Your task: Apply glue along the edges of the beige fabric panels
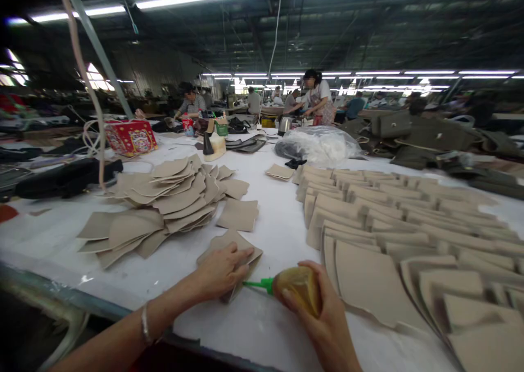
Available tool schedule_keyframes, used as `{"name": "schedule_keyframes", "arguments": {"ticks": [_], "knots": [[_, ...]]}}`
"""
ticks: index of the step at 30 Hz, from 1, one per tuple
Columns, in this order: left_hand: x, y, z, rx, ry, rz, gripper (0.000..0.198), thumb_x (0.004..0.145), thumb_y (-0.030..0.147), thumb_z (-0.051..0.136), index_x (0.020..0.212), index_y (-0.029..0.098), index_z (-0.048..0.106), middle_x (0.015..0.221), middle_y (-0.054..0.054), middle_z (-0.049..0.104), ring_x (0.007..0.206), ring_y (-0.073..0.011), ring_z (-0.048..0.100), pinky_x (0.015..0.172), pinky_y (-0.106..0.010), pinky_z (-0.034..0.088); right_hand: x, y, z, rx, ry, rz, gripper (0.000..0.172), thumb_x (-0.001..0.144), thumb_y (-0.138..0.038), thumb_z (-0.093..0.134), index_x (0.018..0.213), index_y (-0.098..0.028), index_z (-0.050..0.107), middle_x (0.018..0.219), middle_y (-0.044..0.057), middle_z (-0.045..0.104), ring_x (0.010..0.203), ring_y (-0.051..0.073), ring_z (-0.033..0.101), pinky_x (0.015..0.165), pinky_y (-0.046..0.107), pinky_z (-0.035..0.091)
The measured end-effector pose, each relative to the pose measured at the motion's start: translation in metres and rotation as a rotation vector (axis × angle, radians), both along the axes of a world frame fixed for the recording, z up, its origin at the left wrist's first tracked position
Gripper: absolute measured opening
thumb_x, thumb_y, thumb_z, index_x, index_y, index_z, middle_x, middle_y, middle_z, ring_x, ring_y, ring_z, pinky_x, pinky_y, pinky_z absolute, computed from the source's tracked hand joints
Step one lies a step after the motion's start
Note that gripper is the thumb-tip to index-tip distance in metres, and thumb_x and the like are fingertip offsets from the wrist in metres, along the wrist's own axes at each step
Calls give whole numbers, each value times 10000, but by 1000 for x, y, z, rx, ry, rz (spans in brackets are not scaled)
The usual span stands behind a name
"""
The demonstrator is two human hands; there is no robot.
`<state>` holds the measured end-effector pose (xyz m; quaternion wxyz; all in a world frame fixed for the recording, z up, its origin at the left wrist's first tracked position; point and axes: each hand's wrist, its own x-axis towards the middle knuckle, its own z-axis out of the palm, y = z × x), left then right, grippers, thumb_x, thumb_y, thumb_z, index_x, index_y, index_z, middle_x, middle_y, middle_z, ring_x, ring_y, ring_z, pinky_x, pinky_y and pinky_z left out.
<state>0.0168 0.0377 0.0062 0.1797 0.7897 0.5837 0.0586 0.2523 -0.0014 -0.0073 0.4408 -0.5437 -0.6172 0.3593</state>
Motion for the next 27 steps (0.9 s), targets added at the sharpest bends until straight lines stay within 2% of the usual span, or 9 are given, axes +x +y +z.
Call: {"name": "schedule_keyframes", "arguments": {"ticks": [3,8,12,17,22,27], "knots": [[-1,0,-1,10,-19,1,470,908,424,345,1349,308,462,1027,-67,564,900,-253,602,824,-376,460,-4,-5,3,-37,46,54,483,786,-522,648,1150,-256,473,965,-14,588,837,220,578,757,294,418],[-1,0,-2,5,-29,12,471,914,419,339,1358,311,455,1044,-73,566,906,-262,604,827,-387,456,-8,-10,4,-24,47,-37,497,764,-518,668,1137,-249,479,1014,-1,585,904,236,568,812,300,401],[-2,0,-4,-14,-42,20,484,917,418,334,1373,299,443,1067,-77,562,928,-265,599,840,-385,448,-9,-12,3,-59,91,45,480,775,-510,654,1145,-260,477,964,-18,592,842,218,577,763,284,418],[-2,0,-5,-10,-57,25,481,922,400,319,1372,291,445,1049,-76,563,926,-263,597,841,-384,444,-10,-15,2,-1,51,-50,473,760,-496,677,1122,-247,500,1023,1,588,908,228,567,807,278,410],[-3,-1,-5,1,-69,20,480,920,404,324,1368,286,452,1033,-77,562,906,-269,601,829,-393,449,-10,-17,0,-57,88,14,478,764,-507,658,1137,-258,492,947,-12,609,820,231,592,752,293,427],[-1,-1,-5,-6,-62,26,474,922,398,319,1362,290,459,1035,-77,563,908,-271,602,827,-398,449,-3,-8,0,29,-5,-87,504,758,-514,680,1143,-249,491,1069,17,563,924,245,564,827,315,403]]}}
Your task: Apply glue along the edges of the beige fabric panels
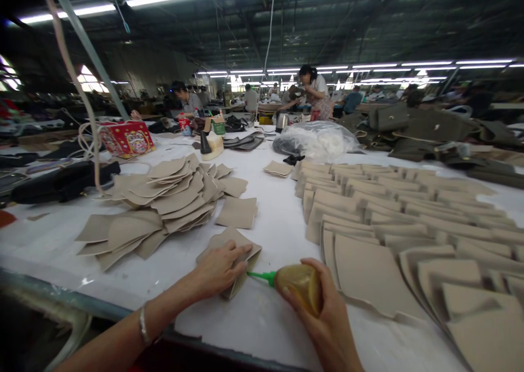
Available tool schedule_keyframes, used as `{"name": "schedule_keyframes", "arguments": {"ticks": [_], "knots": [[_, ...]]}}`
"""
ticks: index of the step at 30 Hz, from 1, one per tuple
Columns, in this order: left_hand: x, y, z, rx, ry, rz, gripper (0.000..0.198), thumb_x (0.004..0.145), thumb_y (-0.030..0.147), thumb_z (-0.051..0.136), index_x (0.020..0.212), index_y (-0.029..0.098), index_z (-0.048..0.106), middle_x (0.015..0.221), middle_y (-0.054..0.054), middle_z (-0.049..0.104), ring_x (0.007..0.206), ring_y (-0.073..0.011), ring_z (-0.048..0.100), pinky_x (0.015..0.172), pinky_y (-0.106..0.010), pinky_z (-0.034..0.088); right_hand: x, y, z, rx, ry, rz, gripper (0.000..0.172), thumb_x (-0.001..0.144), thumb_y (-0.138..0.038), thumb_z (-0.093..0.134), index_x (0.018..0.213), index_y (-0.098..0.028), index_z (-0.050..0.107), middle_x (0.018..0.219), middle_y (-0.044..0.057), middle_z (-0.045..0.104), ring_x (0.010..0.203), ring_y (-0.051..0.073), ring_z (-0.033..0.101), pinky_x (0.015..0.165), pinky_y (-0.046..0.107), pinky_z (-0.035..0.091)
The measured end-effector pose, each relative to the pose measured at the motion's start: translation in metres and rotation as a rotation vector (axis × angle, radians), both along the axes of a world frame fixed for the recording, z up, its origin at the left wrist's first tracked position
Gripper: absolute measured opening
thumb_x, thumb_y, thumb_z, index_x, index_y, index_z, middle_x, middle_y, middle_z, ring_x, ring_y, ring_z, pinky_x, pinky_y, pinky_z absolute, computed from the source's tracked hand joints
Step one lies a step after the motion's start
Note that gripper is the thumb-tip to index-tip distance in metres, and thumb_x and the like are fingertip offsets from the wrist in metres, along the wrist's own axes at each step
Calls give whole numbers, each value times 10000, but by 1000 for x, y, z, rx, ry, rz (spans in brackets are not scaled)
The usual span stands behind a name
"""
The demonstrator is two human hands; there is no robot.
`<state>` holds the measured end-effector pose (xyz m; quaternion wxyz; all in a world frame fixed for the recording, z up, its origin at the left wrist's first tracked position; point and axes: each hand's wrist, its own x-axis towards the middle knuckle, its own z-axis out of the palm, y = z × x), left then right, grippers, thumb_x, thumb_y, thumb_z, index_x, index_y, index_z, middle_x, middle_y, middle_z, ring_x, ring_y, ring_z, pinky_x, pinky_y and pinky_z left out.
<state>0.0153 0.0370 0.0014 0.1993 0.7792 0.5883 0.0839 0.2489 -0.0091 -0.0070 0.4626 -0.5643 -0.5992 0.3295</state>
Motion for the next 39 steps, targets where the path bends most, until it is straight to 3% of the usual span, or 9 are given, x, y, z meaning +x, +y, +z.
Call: {"name": "schedule_keyframes", "arguments": {"ticks": [6,10,16,24,32,35,39], "knots": [[-1,0,2,3,20,-24,467,924,399,328,1362,301,457,1041,-71,564,912,-257,600,818,-370,448,-2,-2,-2,-65,47,152,472,797,-516,644,1160,-273,464,1000,-16,573,865,213,568,777,292,413],[-1,1,1,17,20,-31,445,923,379,328,1342,333,470,994,-53,559,889,-240,600,795,-349,448,6,14,-6,-32,-5,70,507,787,-532,661,1168,-265,459,1006,4,572,874,228,573,790,322,424],[0,3,2,22,24,-44,434,921,342,322,1321,375,486,946,-34,552,854,-213,598,764,-316,443,19,43,-6,156,-140,-13,495,797,-538,658,1171,-268,478,1109,33,532,928,241,554,803,346,440],[1,3,5,-4,18,-30,436,922,323,316,1310,378,508,930,-37,548,837,-208,592,751,-300,432,17,34,0,136,-144,43,465,818,-496,657,1173,-259,473,1116,36,532,928,238,566,808,336,444],[2,3,3,6,-12,-27,438,910,327,330,1301,362,523,924,-46,560,841,-225,597,745,-318,440,18,40,3,132,-156,-18,493,792,-522,667,1156,-242,486,1039,42,572,888,252,575,778,348,446],[1,4,4,-12,-25,-16,434,905,345,353,1305,363,519,952,-46,570,854,-231,599,768,-333,446,12,32,5,27,-9,46,498,770,-504,699,1139,-234,502,969,31,606,839,242,594,756,339,456],[-8,7,9,-46,-136,-15,408,924,396,350,1241,297,587,1021,-52,600,950,-216,586,862,-316,429,14,27,5,-225,570,133,413,780,-447,708,1096,-211,583,972,61,680,895,260,637,771,354,516]]}}
